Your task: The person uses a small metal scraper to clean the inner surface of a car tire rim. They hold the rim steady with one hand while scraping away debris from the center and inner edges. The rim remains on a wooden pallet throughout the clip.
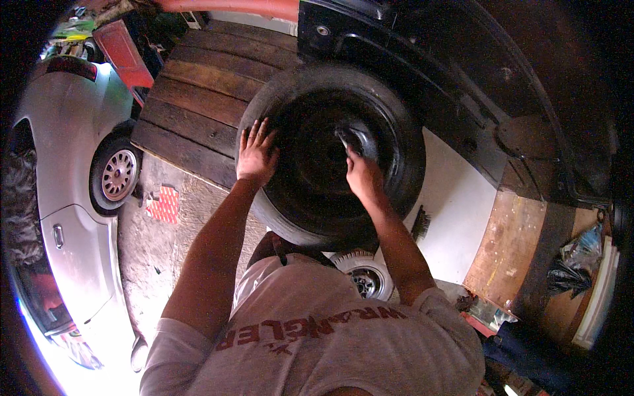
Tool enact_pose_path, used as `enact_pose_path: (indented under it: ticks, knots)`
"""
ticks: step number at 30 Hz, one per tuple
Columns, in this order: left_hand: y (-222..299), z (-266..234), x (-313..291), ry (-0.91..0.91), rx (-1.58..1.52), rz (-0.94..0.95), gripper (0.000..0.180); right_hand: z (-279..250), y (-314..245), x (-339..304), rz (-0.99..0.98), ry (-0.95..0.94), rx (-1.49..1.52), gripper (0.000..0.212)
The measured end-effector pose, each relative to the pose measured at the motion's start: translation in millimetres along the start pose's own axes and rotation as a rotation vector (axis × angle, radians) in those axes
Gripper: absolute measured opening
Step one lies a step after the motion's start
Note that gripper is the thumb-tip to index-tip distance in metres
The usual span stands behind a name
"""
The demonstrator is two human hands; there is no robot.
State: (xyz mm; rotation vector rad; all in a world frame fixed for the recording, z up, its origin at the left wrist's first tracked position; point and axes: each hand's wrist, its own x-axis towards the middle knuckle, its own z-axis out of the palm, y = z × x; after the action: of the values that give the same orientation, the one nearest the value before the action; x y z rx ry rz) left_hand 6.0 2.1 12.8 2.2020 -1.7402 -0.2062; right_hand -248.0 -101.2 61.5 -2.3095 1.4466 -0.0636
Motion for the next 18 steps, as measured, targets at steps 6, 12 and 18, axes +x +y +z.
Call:
enact_pose_path:
  ticks: [6,12,18]
  knots:
    - [-0.5,3.1,1.2,0.022,-0.022,0.018,0.050,6.8,-3.9,-15.3,-0.004,0.029,-0.005,0.034]
    - [3.0,2.6,3.7,-0.042,-0.014,0.013,0.054,1.6,14.4,10.2,0.205,0.205,-0.008,0.031]
    - [2.1,-3.9,0.6,-0.040,-0.044,0.008,0.051,12.3,-5.9,7.7,0.393,0.091,0.006,0.036]
